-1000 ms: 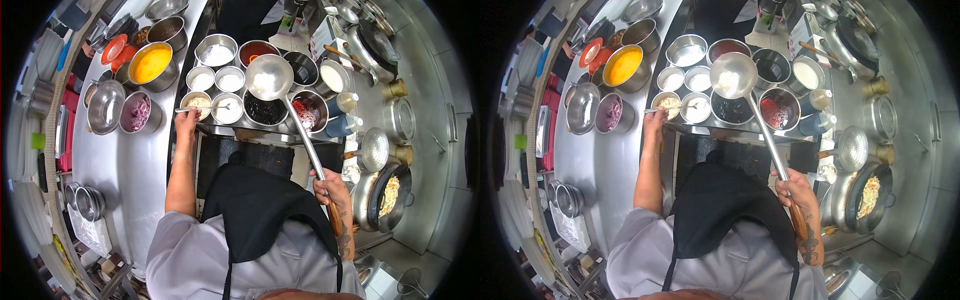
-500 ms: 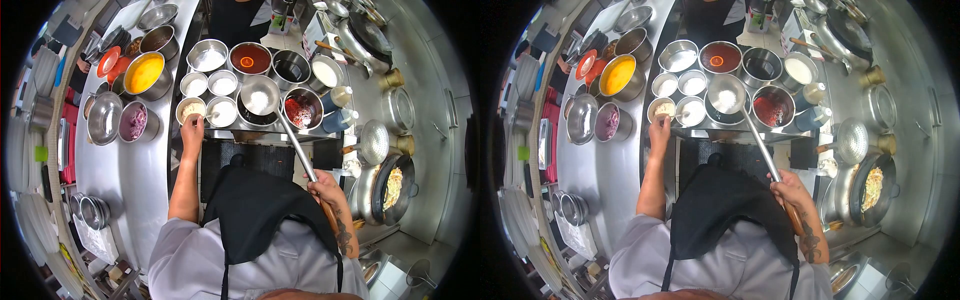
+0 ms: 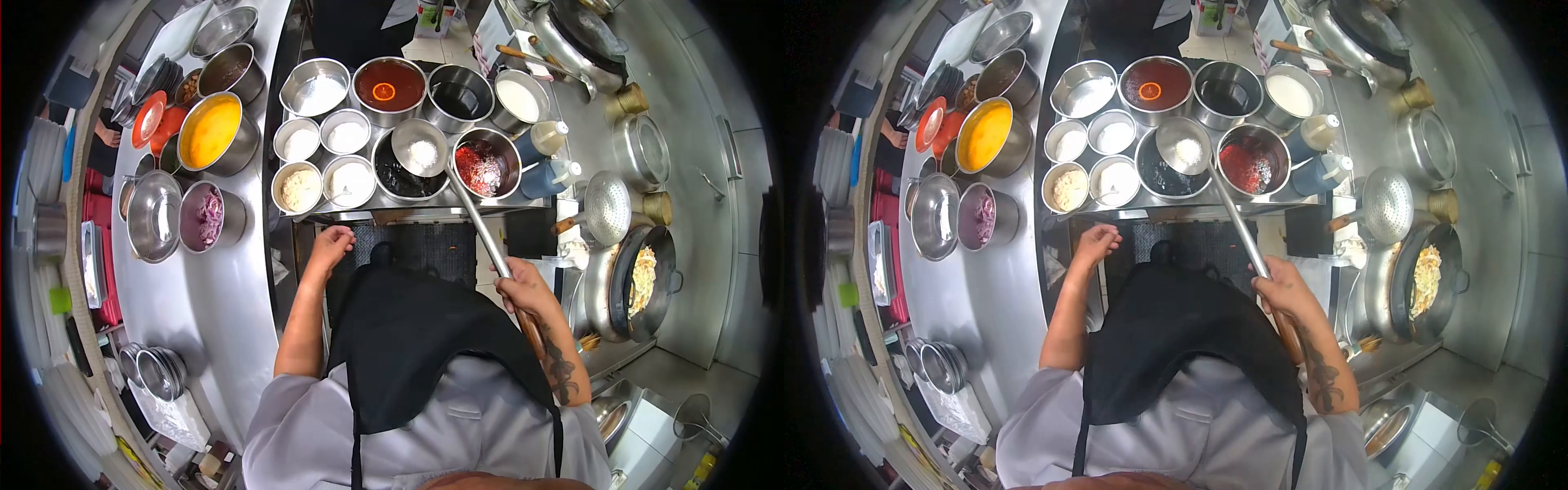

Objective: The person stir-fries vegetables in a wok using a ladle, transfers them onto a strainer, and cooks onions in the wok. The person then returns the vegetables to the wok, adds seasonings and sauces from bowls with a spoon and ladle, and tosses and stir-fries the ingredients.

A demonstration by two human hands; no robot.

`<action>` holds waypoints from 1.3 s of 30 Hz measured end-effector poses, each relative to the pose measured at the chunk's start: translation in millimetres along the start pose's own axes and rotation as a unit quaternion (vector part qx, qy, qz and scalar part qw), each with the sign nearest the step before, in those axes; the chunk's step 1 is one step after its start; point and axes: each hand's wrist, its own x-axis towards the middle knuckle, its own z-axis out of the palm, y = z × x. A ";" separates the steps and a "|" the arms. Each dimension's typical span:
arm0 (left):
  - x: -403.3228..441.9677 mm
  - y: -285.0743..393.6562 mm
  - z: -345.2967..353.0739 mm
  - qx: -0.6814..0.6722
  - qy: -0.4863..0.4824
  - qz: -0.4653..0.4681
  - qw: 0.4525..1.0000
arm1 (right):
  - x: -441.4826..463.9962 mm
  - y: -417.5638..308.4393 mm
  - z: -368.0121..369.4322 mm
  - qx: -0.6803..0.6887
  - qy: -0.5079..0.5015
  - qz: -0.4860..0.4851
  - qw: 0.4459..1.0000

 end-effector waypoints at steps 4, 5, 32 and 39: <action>9.4 -22.3 15.6 0.029 -0.075 0.006 0.997 | -6.6 -7.7 3.1 0.014 -0.001 0.028 1.000; 12.3 -30.0 17.7 0.032 -0.083 0.005 0.996 | -7.4 -6.9 4.8 0.013 0.004 0.031 0.999; 30.5 26.0 74.0 -0.040 -0.163 0.056 0.984 | -19.1 -18.6 41.0 -0.027 0.064 0.036 0.997; 18.9 13.7 44.3 -0.019 -0.170 -0.017 0.985 | -19.0 -23.2 49.3 -0.010 0.066 0.032 0.997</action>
